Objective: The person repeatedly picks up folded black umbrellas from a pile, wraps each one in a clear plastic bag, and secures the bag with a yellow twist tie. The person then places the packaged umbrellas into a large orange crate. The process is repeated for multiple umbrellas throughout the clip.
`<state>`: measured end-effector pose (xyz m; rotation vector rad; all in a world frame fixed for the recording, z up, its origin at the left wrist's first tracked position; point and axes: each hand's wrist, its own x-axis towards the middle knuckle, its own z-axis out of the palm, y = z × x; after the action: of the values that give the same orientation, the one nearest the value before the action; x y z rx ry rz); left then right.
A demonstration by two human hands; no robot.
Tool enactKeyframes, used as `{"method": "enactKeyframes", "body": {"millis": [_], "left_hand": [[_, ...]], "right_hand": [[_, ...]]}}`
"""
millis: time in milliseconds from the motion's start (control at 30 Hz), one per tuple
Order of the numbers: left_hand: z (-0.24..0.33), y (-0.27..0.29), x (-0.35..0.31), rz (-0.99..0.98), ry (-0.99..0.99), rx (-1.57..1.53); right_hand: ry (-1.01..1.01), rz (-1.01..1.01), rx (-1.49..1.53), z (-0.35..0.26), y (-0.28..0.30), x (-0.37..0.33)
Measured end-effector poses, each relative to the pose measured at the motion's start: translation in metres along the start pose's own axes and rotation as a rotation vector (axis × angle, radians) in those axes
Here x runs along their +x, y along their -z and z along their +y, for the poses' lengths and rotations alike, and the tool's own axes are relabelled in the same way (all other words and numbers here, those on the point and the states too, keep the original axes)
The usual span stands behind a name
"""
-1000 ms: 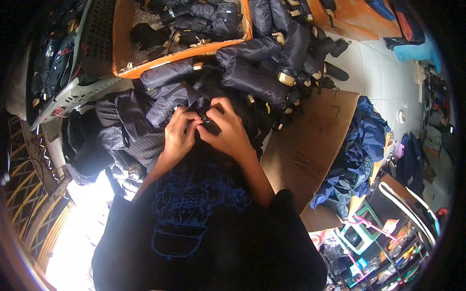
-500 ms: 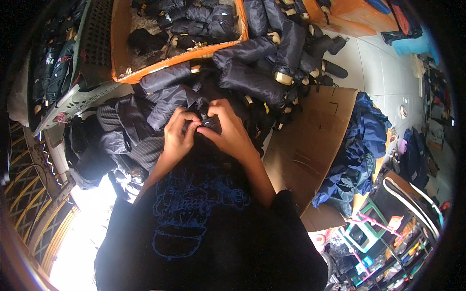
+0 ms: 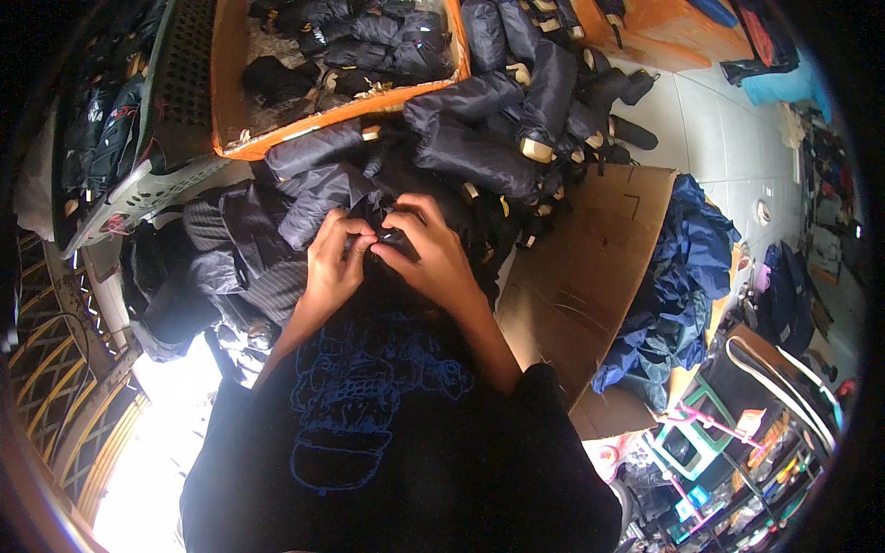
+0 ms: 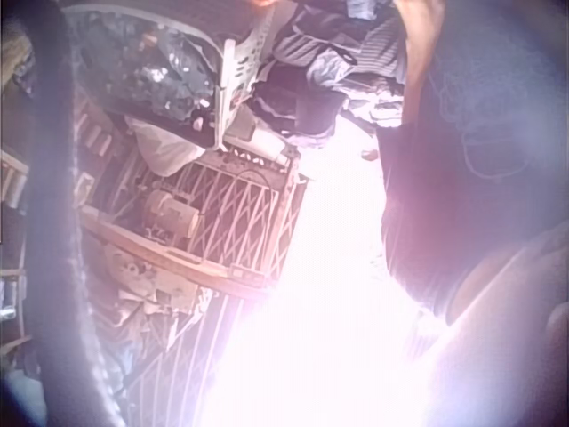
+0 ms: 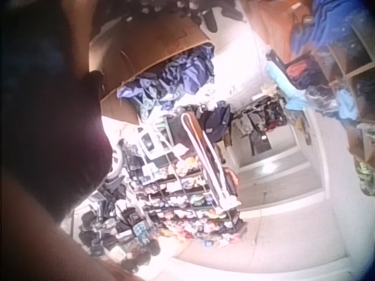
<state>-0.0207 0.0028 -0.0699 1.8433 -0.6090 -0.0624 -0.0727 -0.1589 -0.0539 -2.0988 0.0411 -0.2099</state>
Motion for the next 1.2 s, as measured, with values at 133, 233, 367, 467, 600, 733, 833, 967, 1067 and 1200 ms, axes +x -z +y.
{"method": "enactKeyframes", "body": {"millis": [133,233,367,467,600,733,833,967,1067,1200], "left_hand": [[-0.002,0.000,-0.001,-0.005,-0.008,-0.001],[-0.001,0.000,0.000,-0.045,-0.019,-0.028],[-0.003,-0.001,0.003,-0.070,-0.045,-0.054],[-0.009,0.002,0.007,-0.078,-0.035,-0.076],[-0.004,0.005,0.009,-0.125,0.002,-0.101],[-0.004,0.008,0.011,-0.124,-0.030,-0.092],[-0.005,0.005,0.012,-0.130,-0.067,-0.131],[-0.009,0.003,0.009,-0.135,-0.067,-0.134],[-0.008,0.002,0.009,-0.133,-0.040,-0.143],[-0.009,0.006,0.011,-0.124,-0.020,-0.143]], "right_hand": [[-0.007,0.019,-0.050,-0.003,0.000,-0.001],[0.021,-0.068,-0.187,-0.008,0.012,0.004],[0.061,-0.194,-0.170,-0.013,0.027,0.016],[0.029,-0.264,-0.154,-0.012,0.032,0.019],[0.036,-0.318,-0.152,-0.018,0.038,0.019],[0.057,-0.319,-0.146,-0.024,0.042,0.027],[-0.015,-0.302,-0.143,-0.032,0.046,0.029],[-0.109,-0.398,0.012,-0.022,0.042,0.027],[-0.206,-0.415,0.059,-0.027,0.044,0.032],[-0.167,-0.324,0.199,-0.014,0.038,0.028]]}}
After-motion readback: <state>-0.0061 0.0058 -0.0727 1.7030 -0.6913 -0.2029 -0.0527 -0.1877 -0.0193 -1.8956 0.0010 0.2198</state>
